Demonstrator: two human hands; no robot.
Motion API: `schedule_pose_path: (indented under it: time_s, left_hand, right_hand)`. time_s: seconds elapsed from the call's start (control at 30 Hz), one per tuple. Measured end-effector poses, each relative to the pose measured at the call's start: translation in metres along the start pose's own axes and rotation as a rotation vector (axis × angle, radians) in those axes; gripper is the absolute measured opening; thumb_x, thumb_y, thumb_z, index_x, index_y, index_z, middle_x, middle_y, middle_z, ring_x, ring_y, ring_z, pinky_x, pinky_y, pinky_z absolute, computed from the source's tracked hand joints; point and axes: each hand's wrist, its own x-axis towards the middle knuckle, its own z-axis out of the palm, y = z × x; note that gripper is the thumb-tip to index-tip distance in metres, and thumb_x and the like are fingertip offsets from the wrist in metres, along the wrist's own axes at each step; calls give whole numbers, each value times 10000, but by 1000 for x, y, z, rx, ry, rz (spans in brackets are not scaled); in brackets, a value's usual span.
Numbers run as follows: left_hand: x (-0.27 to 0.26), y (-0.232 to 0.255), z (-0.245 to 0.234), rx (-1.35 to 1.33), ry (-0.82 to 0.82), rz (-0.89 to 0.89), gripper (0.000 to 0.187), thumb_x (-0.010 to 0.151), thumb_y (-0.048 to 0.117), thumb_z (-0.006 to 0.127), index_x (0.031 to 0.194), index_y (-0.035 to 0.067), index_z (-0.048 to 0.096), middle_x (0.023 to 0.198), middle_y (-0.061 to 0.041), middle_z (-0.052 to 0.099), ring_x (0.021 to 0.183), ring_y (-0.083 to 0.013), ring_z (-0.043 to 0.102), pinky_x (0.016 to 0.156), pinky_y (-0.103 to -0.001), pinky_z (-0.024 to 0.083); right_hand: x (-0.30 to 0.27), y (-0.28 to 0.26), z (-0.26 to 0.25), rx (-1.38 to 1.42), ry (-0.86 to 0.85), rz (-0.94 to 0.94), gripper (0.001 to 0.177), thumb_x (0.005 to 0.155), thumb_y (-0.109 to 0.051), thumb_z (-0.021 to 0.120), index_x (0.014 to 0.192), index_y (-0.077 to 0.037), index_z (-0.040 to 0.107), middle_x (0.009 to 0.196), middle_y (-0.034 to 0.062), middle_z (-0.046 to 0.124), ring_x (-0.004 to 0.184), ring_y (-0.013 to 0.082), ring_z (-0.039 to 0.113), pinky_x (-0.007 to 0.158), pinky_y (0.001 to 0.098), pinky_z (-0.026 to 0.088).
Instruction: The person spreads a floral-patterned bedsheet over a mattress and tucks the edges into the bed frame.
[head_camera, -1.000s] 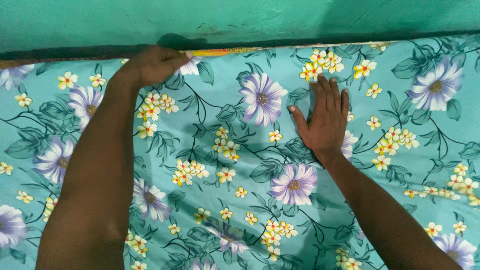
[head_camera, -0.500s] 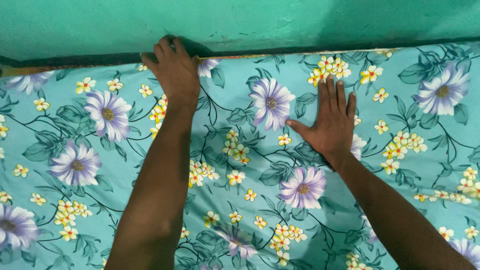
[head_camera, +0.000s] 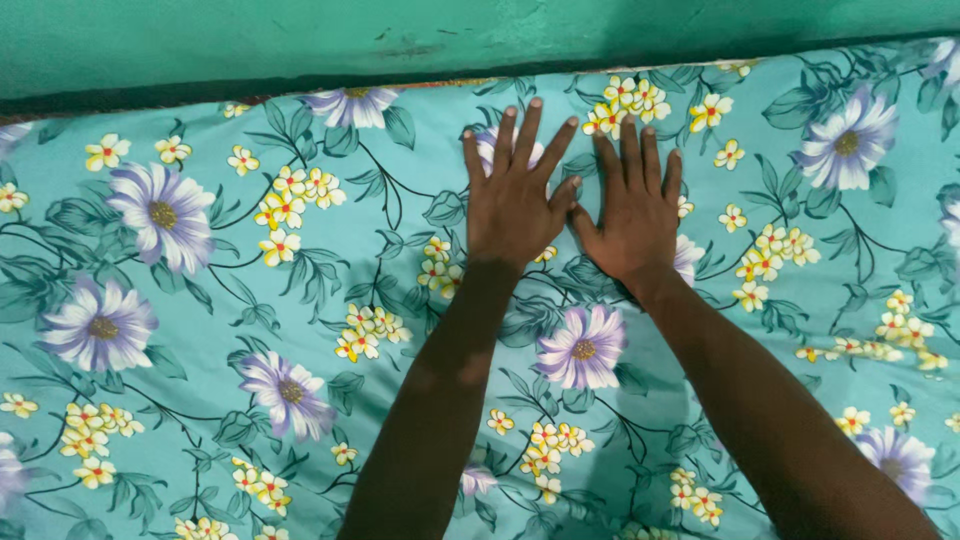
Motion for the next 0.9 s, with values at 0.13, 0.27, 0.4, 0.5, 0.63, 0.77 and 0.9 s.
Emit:
schedule_pose_path:
  time_s: [0.13,0.27,0.4,0.5,0.63,0.77,0.9]
  left_hand:
    - [2,-2,-4,0,28,0,611,1005,507,592,1566,327,431,1668,-83,313,1547,-307,289,1232,-704,170]
    - [2,-1,-4,-5,39,-6,614,996,508,606,1561,340,436,1661,-77,336,1538,-301,304,1233,-702,185]
    - [0,-2,-2,-7,44,-10,626,997,502,608,1569,322,432,1658,-87,339,1540,-315,309,1233,-700,187]
    - [-1,-2,2,-14,60,-5,627,1006,491,606,1580,318,418,1668,-89,330,1545,-316,312,1246,-689,193]
    - [-1,-2,4,-14,38,-19,622,1001,486,601,1570,328,407,1659,-81,327,1534,-314,318,1235,-693,187]
    - [2,-3,4,23,-5,-44,598,1010,424,568,1571,287,409,1646,-92,333,1523,-314,322,1236,-681,182]
    - [-1,-7,11,-103,99,-91,563,1053,313,536,1574,136,413,1631,-152,377,1536,-330,359,1297,-609,211]
  right_hand:
    - [8,-4,-3,-33,-39,-26,880,907,-453,651,1639,-85,332,1693,247,211,1554,482,182,1201,696,87]
    - [11,13,-15,-63,-118,-68,821,921,-541,622,1614,-190,356,1710,215,224,1576,457,177,1194,740,97]
    - [30,62,-42,-143,-140,76,823,954,-711,468,1600,-212,362,1692,184,237,1552,462,142,1128,797,46]
    - [52,94,-52,-94,-200,141,836,964,-752,349,1608,-219,336,1680,159,224,1547,433,107,1108,804,-18]
    - [74,112,-50,-60,-276,280,791,985,-738,314,1593,-233,345,1709,118,245,1592,418,72,1135,821,-61]
    - [76,101,-43,-82,-134,175,750,1056,-662,362,1623,-170,333,1689,231,221,1543,506,57,1069,851,-43]
    - [66,68,-32,-36,-50,-36,640,1140,-509,446,1682,-176,366,1732,264,217,1578,533,89,1168,812,24]
